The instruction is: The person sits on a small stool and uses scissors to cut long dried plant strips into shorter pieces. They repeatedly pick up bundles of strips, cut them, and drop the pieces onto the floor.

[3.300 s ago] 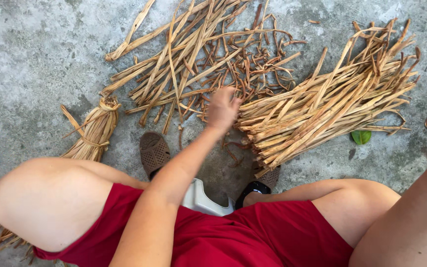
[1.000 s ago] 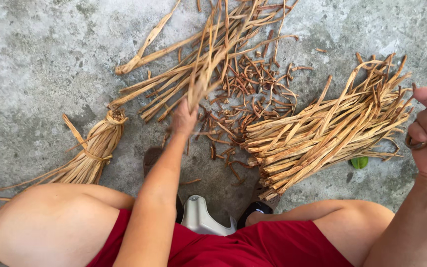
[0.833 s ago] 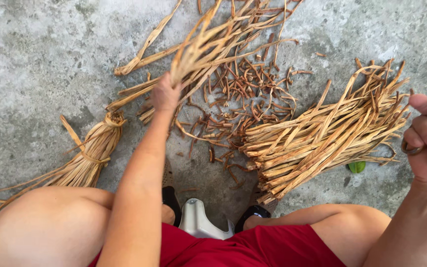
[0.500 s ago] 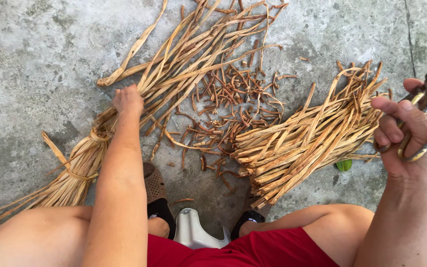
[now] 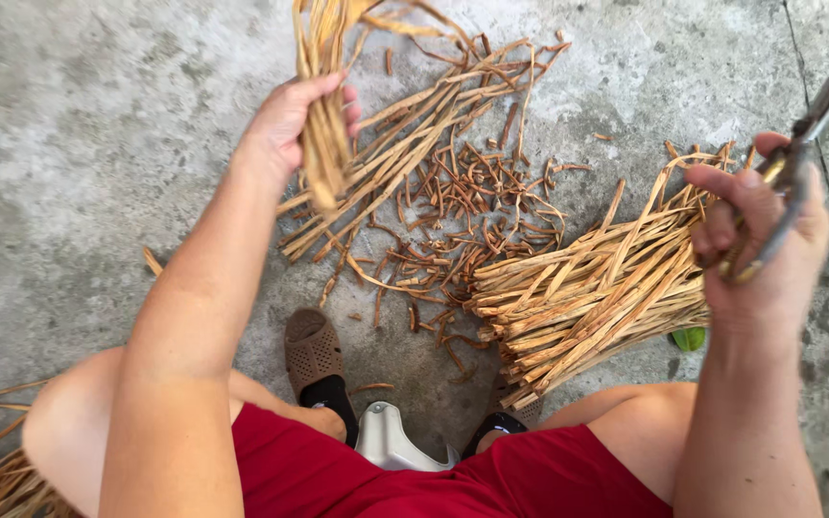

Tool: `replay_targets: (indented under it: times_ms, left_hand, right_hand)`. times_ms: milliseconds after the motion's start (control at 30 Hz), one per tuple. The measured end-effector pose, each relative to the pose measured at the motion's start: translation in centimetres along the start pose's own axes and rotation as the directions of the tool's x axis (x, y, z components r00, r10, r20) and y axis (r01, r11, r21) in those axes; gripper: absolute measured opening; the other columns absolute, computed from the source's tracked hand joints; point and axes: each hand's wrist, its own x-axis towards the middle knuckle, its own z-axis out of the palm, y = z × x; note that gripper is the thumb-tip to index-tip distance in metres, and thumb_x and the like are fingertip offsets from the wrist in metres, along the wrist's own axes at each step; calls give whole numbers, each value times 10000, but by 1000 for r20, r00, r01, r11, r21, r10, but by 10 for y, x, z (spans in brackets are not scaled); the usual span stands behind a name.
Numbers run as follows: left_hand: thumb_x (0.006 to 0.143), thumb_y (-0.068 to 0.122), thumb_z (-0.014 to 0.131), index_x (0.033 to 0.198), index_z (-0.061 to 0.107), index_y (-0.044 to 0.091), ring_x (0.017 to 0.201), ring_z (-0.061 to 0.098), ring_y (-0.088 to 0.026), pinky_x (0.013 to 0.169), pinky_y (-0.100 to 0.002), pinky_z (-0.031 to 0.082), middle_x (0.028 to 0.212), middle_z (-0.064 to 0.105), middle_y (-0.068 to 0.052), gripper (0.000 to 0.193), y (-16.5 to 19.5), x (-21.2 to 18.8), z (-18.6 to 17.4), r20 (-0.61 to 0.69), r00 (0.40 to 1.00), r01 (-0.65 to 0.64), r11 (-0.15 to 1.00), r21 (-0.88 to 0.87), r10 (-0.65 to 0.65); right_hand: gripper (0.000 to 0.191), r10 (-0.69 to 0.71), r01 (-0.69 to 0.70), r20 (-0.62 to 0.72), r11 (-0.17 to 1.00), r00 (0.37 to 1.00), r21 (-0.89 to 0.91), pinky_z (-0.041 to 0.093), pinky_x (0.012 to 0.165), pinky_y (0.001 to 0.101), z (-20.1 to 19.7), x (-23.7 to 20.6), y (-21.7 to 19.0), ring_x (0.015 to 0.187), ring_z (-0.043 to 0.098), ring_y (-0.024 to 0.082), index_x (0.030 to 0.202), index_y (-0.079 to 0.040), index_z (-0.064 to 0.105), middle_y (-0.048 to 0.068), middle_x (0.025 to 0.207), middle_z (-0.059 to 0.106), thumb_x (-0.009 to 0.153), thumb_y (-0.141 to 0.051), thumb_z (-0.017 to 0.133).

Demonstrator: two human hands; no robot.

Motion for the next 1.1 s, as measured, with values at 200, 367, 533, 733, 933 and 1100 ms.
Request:
replay_targets:
  times_ms: [200,367,533,733,933,1100]
  left_hand:
    - [968,174,653,1108,647,11,817,742,-228,768,-399,659,927,739,-136,215,-21,-64,91,167,939,-201,876,-438,299]
    - [980,184,651,1034,657,15,799,714,-225,780,-397,637,893,711,-121,178,-82,-87,133,154,942,-176,828,-532,299]
    - [982,168,641,1045,670,31,837,706,-189,787,-359,607,916,718,-79,154,-146,-108,152,218,959,-21,816,-578,179]
    - [942,205,642,962,661,42,825,720,-235,790,-398,619,860,717,-93,165,-138,-138,150,268,945,4,814,-581,186]
    - [985,192,628,993,653,12,861,712,-232,878,-391,625,914,724,-123,181,-107,-180,155,113,968,-95,742,-664,224]
    - [983,197,630,1015,658,20,900,719,-239,881,-395,611,943,725,-100,182,-113,-197,162,244,964,82,762,-643,102]
  right_hand:
    - [416,-264,253,122,962,957,100,471,638,240,53,-61,16,704,592,105,1465,-95,410,259,1211,709,1118,-149,633]
    - [524,-550,585,284,809,785,-50,491,932,295,74,-115,18,1138,613,165,1461,-137,356,190,1458,614,1093,-224,718]
    - [751,-636,743,384,591,669,-315,491,1072,369,103,-122,37,1299,600,256,1459,-126,357,172,1459,561,910,-219,861]
    - [749,-617,707,364,675,698,-210,460,1108,325,94,-117,37,1325,590,244,1483,-125,346,153,1467,581,964,-317,851]
    - [679,-686,707,218,706,695,-31,467,1114,333,94,-122,25,1367,583,244,1473,-148,343,136,1466,559,1031,-442,766]
    - [764,-589,616,354,786,727,43,493,1148,361,117,-134,26,1345,617,239,1515,-130,323,202,1490,554,990,-467,764]
